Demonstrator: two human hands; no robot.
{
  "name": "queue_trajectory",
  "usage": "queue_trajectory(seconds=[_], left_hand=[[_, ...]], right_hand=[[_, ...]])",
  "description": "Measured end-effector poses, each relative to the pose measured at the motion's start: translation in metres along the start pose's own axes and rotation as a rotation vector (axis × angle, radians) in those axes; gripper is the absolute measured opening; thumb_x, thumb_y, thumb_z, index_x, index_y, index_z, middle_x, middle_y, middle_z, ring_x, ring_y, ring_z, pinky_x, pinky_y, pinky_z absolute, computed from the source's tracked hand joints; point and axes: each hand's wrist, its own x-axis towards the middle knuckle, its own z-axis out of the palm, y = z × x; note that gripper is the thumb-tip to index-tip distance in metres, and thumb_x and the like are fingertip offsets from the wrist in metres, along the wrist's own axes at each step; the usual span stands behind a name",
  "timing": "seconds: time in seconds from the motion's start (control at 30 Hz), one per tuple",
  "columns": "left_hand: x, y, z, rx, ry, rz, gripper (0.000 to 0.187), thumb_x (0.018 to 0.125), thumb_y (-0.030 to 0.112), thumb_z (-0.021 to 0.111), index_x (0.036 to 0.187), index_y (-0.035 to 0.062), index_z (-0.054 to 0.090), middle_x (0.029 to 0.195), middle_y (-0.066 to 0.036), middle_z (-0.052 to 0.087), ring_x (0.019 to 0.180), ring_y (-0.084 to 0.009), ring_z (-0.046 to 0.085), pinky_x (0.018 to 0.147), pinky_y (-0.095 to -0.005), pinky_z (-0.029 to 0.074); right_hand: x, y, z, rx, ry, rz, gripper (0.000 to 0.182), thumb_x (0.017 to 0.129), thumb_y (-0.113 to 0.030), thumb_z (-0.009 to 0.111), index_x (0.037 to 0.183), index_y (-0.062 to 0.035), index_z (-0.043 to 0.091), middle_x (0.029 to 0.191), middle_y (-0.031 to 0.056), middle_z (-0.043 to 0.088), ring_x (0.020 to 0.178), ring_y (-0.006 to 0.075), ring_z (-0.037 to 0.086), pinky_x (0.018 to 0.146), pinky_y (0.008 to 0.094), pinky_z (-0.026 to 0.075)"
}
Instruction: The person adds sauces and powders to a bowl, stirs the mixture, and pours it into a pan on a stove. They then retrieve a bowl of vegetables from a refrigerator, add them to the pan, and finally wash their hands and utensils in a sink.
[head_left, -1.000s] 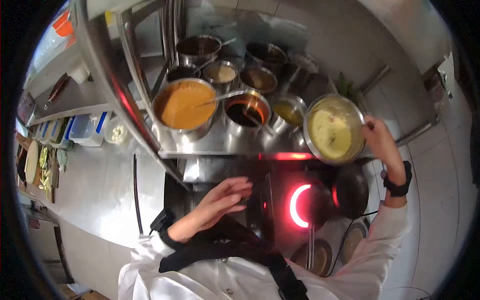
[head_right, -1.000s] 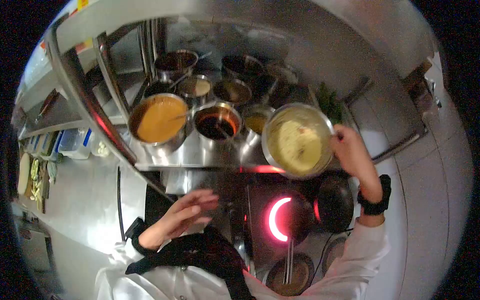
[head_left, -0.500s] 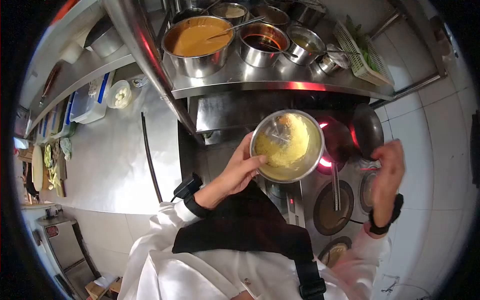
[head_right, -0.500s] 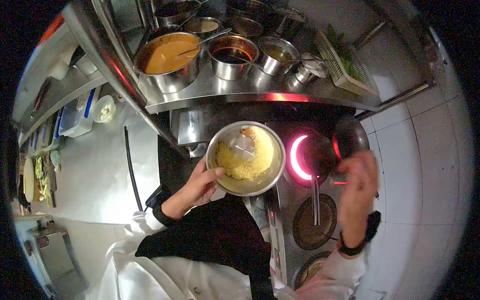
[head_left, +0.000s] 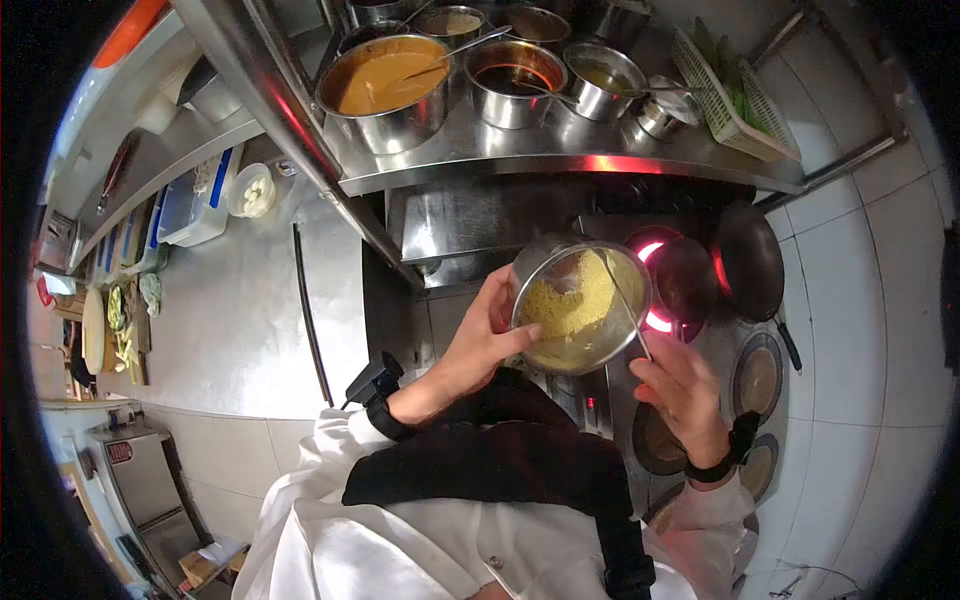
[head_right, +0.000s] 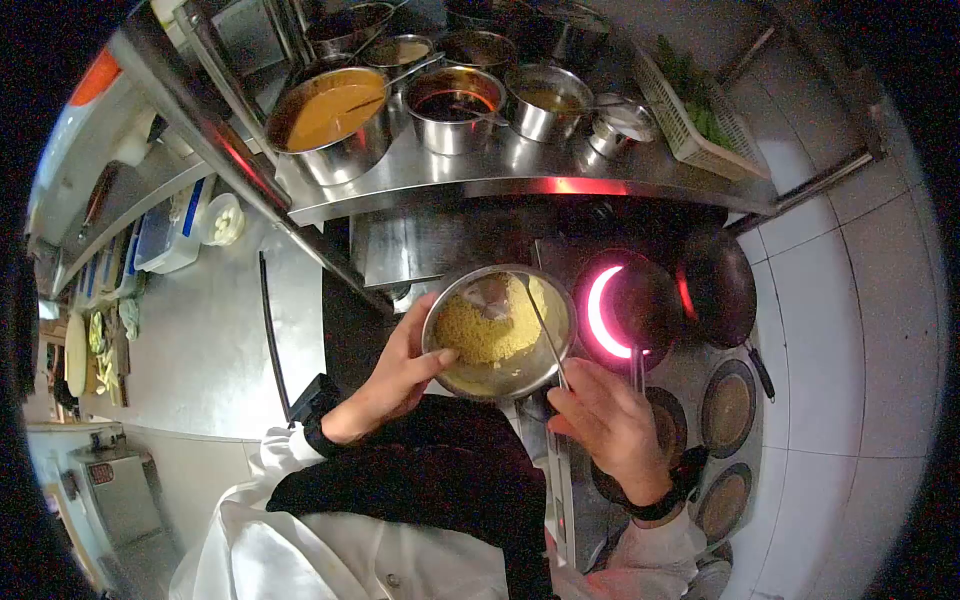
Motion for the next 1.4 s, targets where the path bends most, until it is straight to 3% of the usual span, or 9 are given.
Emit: queue_trajectory(seconds=[0.1, 0.23, 0.37, 0.43, 0.5, 0.73, 0.9, 1.1, 1.4], left_hand=[[0.002, -0.001, 0.000, -0.186, 0.031, -0.228, 0.058, 0.078, 0.010, 0.058, 0.127, 0.0050, 0.027, 0.111, -0.004, 0.045, 0.083, -0.0044, 0.048, 0.059, -0.0139, 0.040], [0.009, -0.002, 0.006, -0.203, 0.067, -0.223, 0.056, 0.078, 0.010, 0.057, 0.126, 0.0050, 0.027, 0.111, -0.004, 0.045, 0.085, -0.0053, 0.049, 0.059, -0.0142, 0.041], [0.014, -0.001, 0.014, -0.198, 0.046, -0.129, 0.059, 0.078, 0.007, 0.058, 0.127, 0.0041, 0.026, 0.116, -0.006, 0.043, 0.100, -0.0105, 0.045, 0.078, -0.0216, 0.041], [0.017, -0.004, 0.016, -0.211, 0.036, -0.084, 0.060, 0.077, 0.005, 0.058, 0.127, 0.0038, 0.025, 0.118, -0.007, 0.041, 0.107, -0.0130, 0.042, 0.087, -0.0255, 0.039], [0.021, -0.006, 0.017, -0.148, -0.013, -0.025, 0.065, 0.075, 0.002, 0.060, 0.128, 0.0034, 0.023, 0.121, -0.008, 0.039, 0.116, -0.0163, 0.035, 0.098, -0.0314, 0.028], [0.033, -0.026, 0.022, -0.058, -0.038, -0.011, 0.066, 0.075, 0.004, 0.062, 0.128, 0.0043, 0.024, 0.120, -0.007, 0.040, 0.113, -0.0148, 0.039, 0.093, -0.0281, 0.034], [0.044, -0.032, 0.033, -0.188, 0.030, -0.276, 0.056, 0.080, 0.015, 0.059, 0.126, 0.0058, 0.027, 0.114, -0.005, 0.044, 0.105, -0.0119, 0.044, 0.074, -0.0230, 0.046], [0.066, -0.056, 0.050, -0.272, 0.039, -0.416, 0.055, 0.082, 0.023, 0.057, 0.125, 0.0040, 0.028, 0.117, -0.009, 0.040, 0.107, -0.0186, 0.045, 0.078, -0.0381, 0.048], [0.119, -0.109, 0.081, -0.245, 0.000, -0.560, 0.062, 0.079, 0.029, 0.061, 0.123, 0.0007, 0.029, 0.119, -0.010, 0.039, 0.109, -0.0224, 0.044, 0.081, -0.0422, 0.047]], right_hand=[[-0.010, 0.000, 0.002, 0.064, -0.032, 0.018, 0.040, 0.059, -0.013, 0.072, 0.096, -0.0055, 0.057, 0.105, 0.0120, 0.055, 0.091, 0.0312, 0.057, 0.076, 0.0357, 0.049], [-0.005, -0.003, -0.013, 0.170, -0.091, 0.086, 0.033, 0.065, -0.015, 0.069, 0.093, -0.0053, 0.057, 0.102, 0.0118, 0.057, 0.089, 0.0303, 0.058, 0.076, 0.0350, 0.049], [-0.013, 0.003, -0.019, 0.208, 0.064, 0.154, 0.020, 0.075, -0.018, 0.061, 0.089, -0.0039, 0.058, 0.097, 0.0130, 0.058, 0.083, 0.0285, 0.059, 0.072, 0.0341, 0.049], [-0.019, 0.004, -0.009, 0.413, 0.216, 0.442, 0.019, 0.083, -0.020, 0.052, 0.083, -0.0019, 0.058, 0.092, 0.0136, 0.059, 0.077, 0.0248, 0.060, 0.068, 0.0330, 0.048], [-0.029, 0.011, 0.012, 0.488, 0.298, 0.490, 0.022, 0.086, -0.021, 0.048, 0.082, -0.0012, 0.056, 0.088, 0.0139, 0.060, 0.076, 0.0239, 0.060, 0.067, 0.0323, 0.048], [-0.030, 0.028, 0.055, 1.143, 0.684, 0.911, 0.043, 0.092, -0.037, 0.035, 0.083, 0.0017, 0.051, 0.073, 0.0157, 0.060, 0.068, 0.0244, 0.060, 0.063, 0.0329, 0.049], [-0.045, 0.046, 0.048, 1.095, 0.804, 1.005, 0.044, 0.091, -0.039, 0.037, 0.080, 0.0015, 0.050, 0.073, 0.0164, 0.060, 0.063, 0.0240, 0.060, 0.062, 0.0329, 0.049], [-0.065, 0.075, 0.028, 1.028, 0.887, 1.046, 0.041, 0.090, -0.038, 0.039, 0.079, 0.0002, 0.050, 0.073, 0.0161, 0.060, 0.063, 0.0239, 0.060, 0.062, 0.0334, 0.048], [-0.128, 0.139, -0.021, 0.995, 1.180, 1.009, 0.034, 0.091, -0.033, 0.039, 0.085, -0.0022, 0.052, 0.077, 0.0127, 0.059, 0.068, 0.0237, 0.059, 0.068, 0.0351, 0.047]])
